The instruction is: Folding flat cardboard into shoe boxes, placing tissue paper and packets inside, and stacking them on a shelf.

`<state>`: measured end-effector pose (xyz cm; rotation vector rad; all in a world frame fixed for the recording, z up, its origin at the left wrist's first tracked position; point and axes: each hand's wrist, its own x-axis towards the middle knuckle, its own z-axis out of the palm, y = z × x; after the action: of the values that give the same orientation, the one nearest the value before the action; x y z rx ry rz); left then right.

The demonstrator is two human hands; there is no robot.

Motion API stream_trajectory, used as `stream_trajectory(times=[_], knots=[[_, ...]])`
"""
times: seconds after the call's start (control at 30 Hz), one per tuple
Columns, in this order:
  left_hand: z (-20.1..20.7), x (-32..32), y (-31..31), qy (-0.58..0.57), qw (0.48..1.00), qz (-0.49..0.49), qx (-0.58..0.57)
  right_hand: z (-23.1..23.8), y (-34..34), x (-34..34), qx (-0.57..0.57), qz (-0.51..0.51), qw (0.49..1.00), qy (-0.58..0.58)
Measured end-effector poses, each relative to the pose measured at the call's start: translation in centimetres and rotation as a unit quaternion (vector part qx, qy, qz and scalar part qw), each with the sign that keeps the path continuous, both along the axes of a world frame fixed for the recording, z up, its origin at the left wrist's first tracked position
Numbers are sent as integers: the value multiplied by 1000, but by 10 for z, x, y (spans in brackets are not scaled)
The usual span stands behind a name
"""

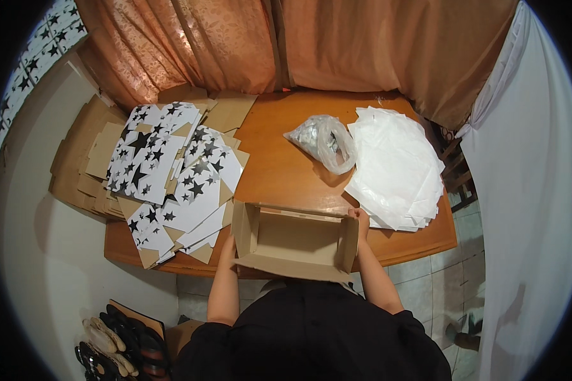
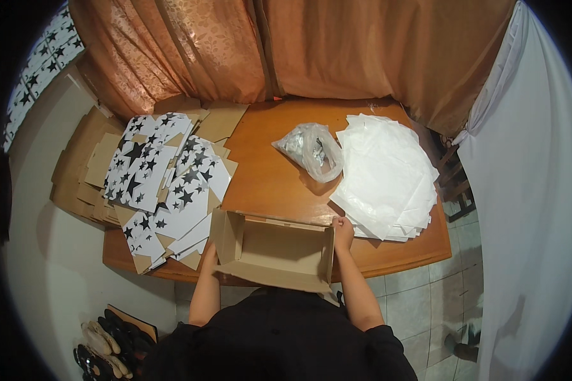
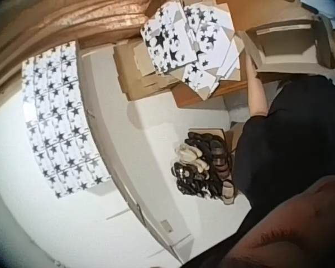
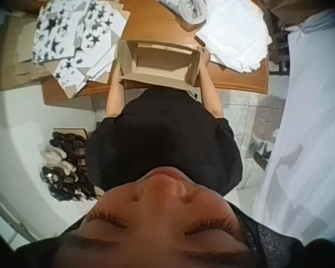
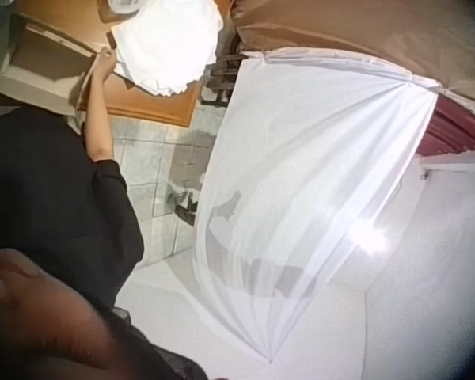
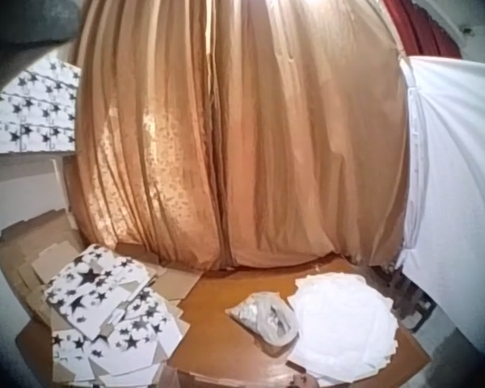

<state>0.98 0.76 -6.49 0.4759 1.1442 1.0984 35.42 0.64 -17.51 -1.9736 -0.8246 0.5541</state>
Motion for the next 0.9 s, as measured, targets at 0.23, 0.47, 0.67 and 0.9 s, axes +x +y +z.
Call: stream_trajectory(times=[0.23, 0.47, 0.67, 0.9], knots=[[-29, -5, 3, 55, 997, -54, 7, 18, -5, -14, -60, 5, 998, -19], [-58, -15, 17, 110, 985, -126, 40, 36, -24, 7, -26, 31, 965, 261], [-53, 11, 88, 149, 966, -195, 75, 38, -60, 4, 50, 102, 896, 429], [-52, -15, 93, 149, 969, -168, 106, 96, -102, -15, 254, 79, 902, 341]])
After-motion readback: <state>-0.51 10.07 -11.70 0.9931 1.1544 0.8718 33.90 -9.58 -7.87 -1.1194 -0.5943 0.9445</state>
